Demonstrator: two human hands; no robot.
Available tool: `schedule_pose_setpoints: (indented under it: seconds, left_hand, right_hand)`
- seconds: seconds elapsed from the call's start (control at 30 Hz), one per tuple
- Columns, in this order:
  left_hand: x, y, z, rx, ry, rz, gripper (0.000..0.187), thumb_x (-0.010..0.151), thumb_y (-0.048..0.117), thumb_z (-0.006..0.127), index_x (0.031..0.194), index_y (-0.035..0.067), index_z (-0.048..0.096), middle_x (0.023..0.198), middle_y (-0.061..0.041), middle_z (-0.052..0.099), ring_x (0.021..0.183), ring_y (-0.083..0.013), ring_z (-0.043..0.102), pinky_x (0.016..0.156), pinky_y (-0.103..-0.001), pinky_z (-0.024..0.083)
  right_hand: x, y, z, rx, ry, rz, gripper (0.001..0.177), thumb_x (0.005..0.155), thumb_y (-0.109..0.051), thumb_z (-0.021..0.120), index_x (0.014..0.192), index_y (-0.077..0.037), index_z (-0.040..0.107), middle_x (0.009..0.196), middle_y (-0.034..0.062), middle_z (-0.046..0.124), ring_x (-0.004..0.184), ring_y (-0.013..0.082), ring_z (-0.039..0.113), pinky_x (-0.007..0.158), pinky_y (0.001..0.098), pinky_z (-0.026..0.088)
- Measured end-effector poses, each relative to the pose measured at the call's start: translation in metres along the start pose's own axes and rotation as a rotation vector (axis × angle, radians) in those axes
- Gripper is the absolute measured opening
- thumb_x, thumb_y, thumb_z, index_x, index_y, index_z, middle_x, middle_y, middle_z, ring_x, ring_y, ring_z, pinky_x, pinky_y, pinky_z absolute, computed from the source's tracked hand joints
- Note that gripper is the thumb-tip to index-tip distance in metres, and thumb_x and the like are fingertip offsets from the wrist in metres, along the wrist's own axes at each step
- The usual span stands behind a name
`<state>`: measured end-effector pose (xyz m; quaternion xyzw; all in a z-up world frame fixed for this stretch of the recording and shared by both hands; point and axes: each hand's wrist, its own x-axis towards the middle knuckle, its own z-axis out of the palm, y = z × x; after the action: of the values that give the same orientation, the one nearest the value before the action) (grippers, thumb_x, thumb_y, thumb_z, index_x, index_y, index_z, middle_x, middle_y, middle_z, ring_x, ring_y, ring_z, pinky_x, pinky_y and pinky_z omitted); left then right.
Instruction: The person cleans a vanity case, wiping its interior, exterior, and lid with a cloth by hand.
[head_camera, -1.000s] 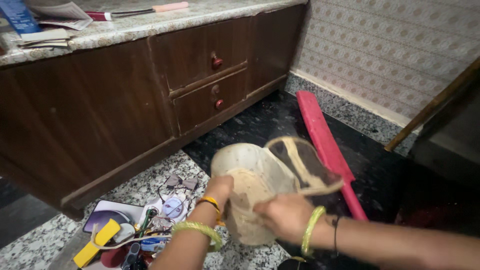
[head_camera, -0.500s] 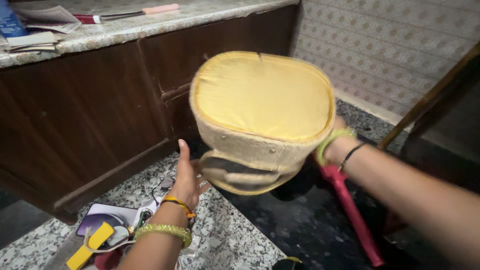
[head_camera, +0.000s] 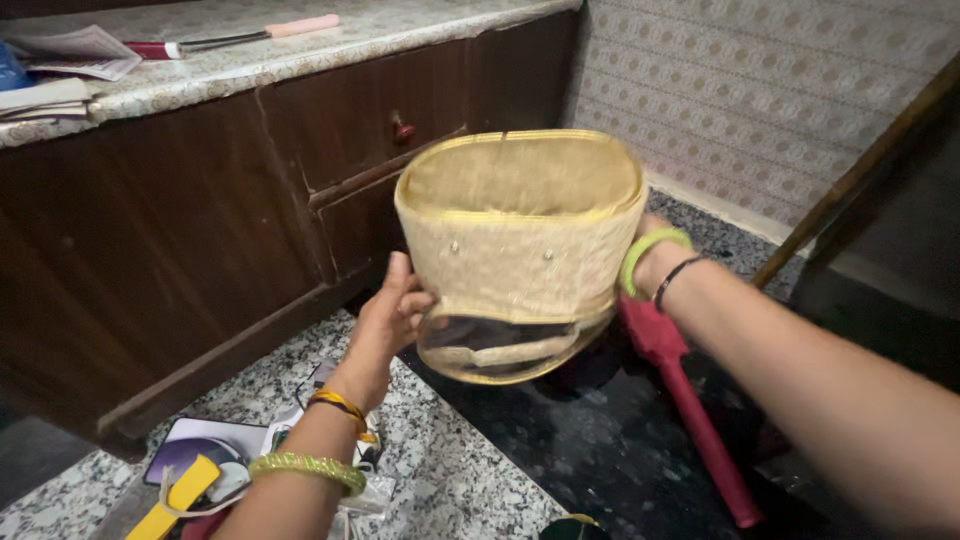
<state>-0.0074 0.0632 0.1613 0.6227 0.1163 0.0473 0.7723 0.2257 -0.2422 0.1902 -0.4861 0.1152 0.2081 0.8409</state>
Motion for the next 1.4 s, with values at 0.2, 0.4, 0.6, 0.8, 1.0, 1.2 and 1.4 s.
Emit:
schedule_pose_setpoints:
  seconds: [0.2, 0.4, 0.6, 0.8, 1.0, 1.2, 1.4]
  left_hand:
    - [-0.025, 0.010, 0.018, 0.417, -0.325, -0.041, 0.075, 0.084, 0.065, 0.059, 0.127, 0.004, 0.067, 0.085, 0.000, 0.080, 0.070, -0.0102, 0.065, 0.070, -0.024, 0.054]
    - [-0.020, -0.003, -0.002, 0.200, -0.033, 0.000, 0.063, 0.091, 0.062, 0.055, 0.118, 0.008, 0.073, 0.060, -0.004, 0.069, 0.046, -0.0096, 0.046, 0.046, -0.027, 0.034]
    - [-0.010, -0.112, -0.034, 0.483, -0.090, -0.416, 0.072, 0.082, 0.057, 0.076, 0.108, -0.010, 0.077, 0.097, -0.014, 0.079, 0.081, -0.0202, 0.075, 0.068, -0.031, 0.060]
    - [-0.007, -0.088, -0.021, 0.447, 0.091, -0.049, 0.055, 0.084, 0.050, 0.075, 0.113, 0.004, 0.081, 0.102, -0.011, 0.081, 0.088, -0.0191, 0.074, 0.076, -0.031, 0.056]
    - [-0.022, 0.017, -0.006, 0.427, 0.475, 0.412, 0.042, 0.094, 0.039, 0.070, 0.119, 0.006, 0.074, 0.093, -0.014, 0.078, 0.083, -0.0176, 0.070, 0.075, -0.031, 0.055]
    - [0.009, -0.105, -0.036, 0.751, -0.033, -0.278, 0.037, 0.076, 0.024, 0.081, 0.108, 0.007, 0.074, 0.105, -0.014, 0.080, 0.095, -0.0274, 0.076, 0.082, -0.043, 0.060]
    - [0.061, -0.085, -0.052, 0.589, -0.034, 0.094, 0.027, 0.085, 0.020, 0.070, 0.095, -0.003, 0.083, 0.091, -0.015, 0.084, 0.078, -0.0241, 0.076, 0.071, -0.035, 0.058]
  right_hand:
    - [-0.020, 0.004, 0.011, -0.080, 0.248, -0.187, 0.032, 0.102, -0.021, 0.053, 0.118, 0.001, 0.070, 0.124, 0.0204, 0.073, 0.106, 0.0353, 0.074, 0.094, 0.0551, 0.059]
    - [-0.021, 0.048, -0.005, 0.136, -0.105, -0.072, 0.053, 0.102, -0.047, 0.041, 0.122, -0.007, 0.070, 0.129, 0.0172, 0.072, 0.112, 0.0342, 0.070, 0.103, 0.0507, 0.053]
    - [-0.034, 0.161, -0.058, -0.310, 0.290, 0.058, 0.067, 0.103, -0.057, 0.032, 0.130, -0.007, 0.067, 0.133, 0.0127, 0.071, 0.121, 0.0341, 0.066, 0.108, 0.0492, 0.049]
    - [-0.017, 0.115, -0.016, -0.180, 0.100, 0.091, 0.070, 0.102, -0.060, 0.034, 0.131, -0.006, 0.066, 0.132, 0.0158, 0.070, 0.117, 0.0368, 0.066, 0.105, 0.0492, 0.050]
    - [0.001, 0.099, -0.033, 0.364, -0.112, -0.193, 0.046, 0.107, -0.044, 0.048, 0.137, -0.010, 0.059, 0.140, 0.0101, 0.064, 0.126, 0.0298, 0.061, 0.112, 0.0486, 0.048]
    - [-0.015, 0.178, -0.073, -0.326, 0.303, 0.030, 0.066, 0.107, -0.052, 0.033, 0.135, -0.001, 0.062, 0.136, 0.0163, 0.067, 0.126, 0.0350, 0.062, 0.109, 0.0496, 0.046]
    - [0.014, 0.112, -0.016, -0.047, 0.098, -0.109, 0.055, 0.104, -0.044, 0.045, 0.120, 0.004, 0.067, 0.125, 0.0228, 0.071, 0.110, 0.0405, 0.069, 0.096, 0.0533, 0.056]
